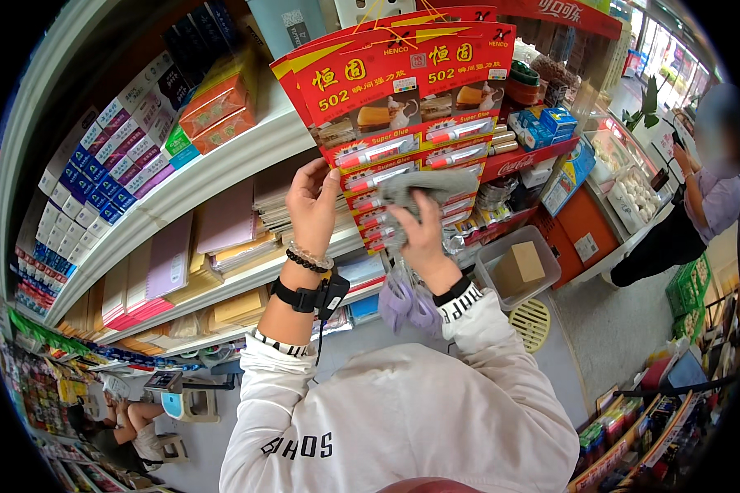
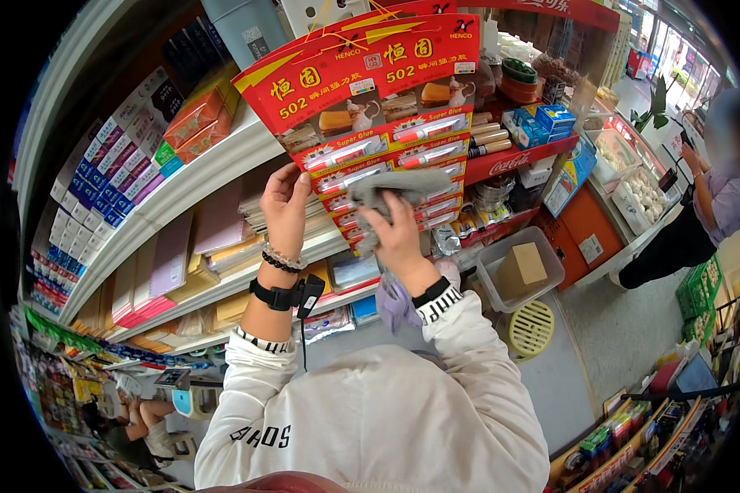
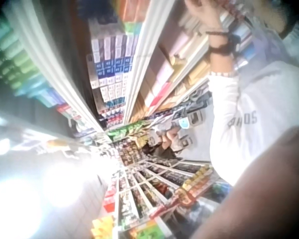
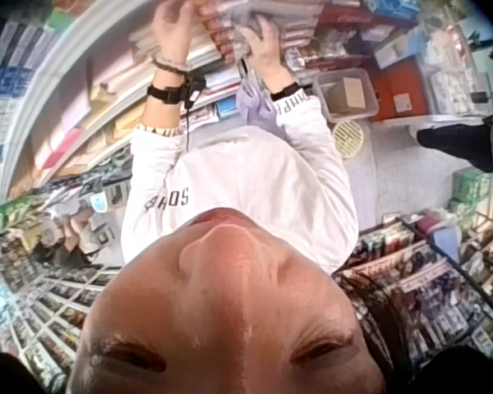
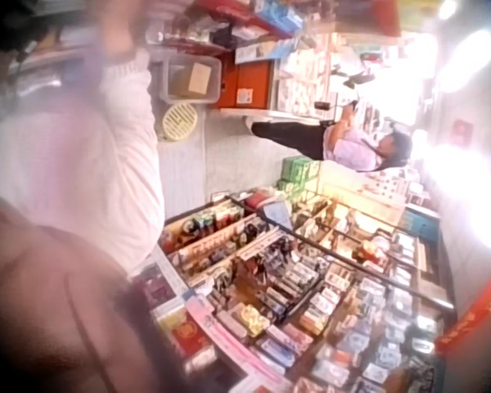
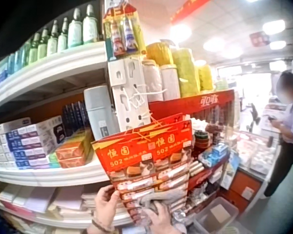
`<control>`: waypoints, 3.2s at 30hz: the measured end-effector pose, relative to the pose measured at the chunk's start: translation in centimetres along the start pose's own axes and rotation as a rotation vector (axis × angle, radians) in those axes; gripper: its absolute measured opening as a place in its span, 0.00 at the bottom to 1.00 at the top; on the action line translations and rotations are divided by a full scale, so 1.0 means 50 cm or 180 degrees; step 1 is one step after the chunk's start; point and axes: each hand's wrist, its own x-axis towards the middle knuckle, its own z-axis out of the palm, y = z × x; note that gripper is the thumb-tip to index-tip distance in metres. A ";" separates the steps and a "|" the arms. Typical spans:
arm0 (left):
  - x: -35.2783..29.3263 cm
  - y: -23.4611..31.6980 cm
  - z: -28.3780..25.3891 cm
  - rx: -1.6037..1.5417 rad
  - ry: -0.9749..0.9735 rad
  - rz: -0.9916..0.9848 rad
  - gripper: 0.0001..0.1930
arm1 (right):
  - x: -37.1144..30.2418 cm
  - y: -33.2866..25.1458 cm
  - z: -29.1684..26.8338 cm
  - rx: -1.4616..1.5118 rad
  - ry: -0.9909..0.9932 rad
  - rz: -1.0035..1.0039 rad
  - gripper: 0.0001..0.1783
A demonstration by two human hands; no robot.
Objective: The person kneels on the floor and wipes the shelves of a store with a grey cloth. They handle various items such as notebooks, toothpaste boxes, and glue packages, picking them up to wipe the shelf surface underneath before placing them back.
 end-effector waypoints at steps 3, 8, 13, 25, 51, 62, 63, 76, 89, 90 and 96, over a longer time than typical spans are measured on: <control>-0.011 -0.002 -0.009 0.0276 0.0170 0.0093 0.12 | 0.000 0.021 -0.047 -0.0092 0.0754 0.0499 0.26; -0.063 -0.027 -0.009 0.0446 0.0310 -0.0040 0.10 | 0.064 0.085 -0.097 -0.0085 0.1481 0.1286 0.19; -0.108 -0.059 0.005 0.0424 -0.0114 -0.0295 0.11 | 0.064 0.041 -0.060 0.0052 0.0550 0.0843 0.26; -0.114 -0.012 -0.073 0.0675 0.0735 0.0187 0.11 | 0.011 -0.009 -0.133 -0.0028 0.1471 0.1027 0.23; -0.119 0.089 -0.144 0.0579 0.0563 -0.0104 0.10 | 0.068 0.081 -0.125 0.1963 0.1391 0.2155 0.11; -0.130 -0.014 -0.007 -0.0034 0.0679 -0.0150 0.10 | 0.151 0.205 -0.212 0.2755 -0.1032 0.2793 0.31; -0.130 -0.021 -0.008 0.0076 0.0679 -0.0060 0.10 | 0.157 0.196 -0.211 0.2847 -0.1021 0.2769 0.30; -0.135 -0.101 0.014 0.1104 0.0678 0.0573 0.09 | 0.214 0.171 -0.184 0.1491 -0.0951 0.1745 0.25; -0.122 -0.091 0.043 0.0574 0.0393 -0.0008 0.16 | 0.227 0.176 -0.171 0.1798 -0.0806 0.1847 0.25; -0.121 -0.095 0.043 0.0562 0.0418 0.0031 0.16 | 0.225 0.180 -0.169 0.1694 -0.0830 0.1845 0.26; -0.121 -0.104 0.031 0.0520 0.0336 0.0147 0.16 | 0.213 0.121 -0.187 0.0773 0.0412 0.1476 0.24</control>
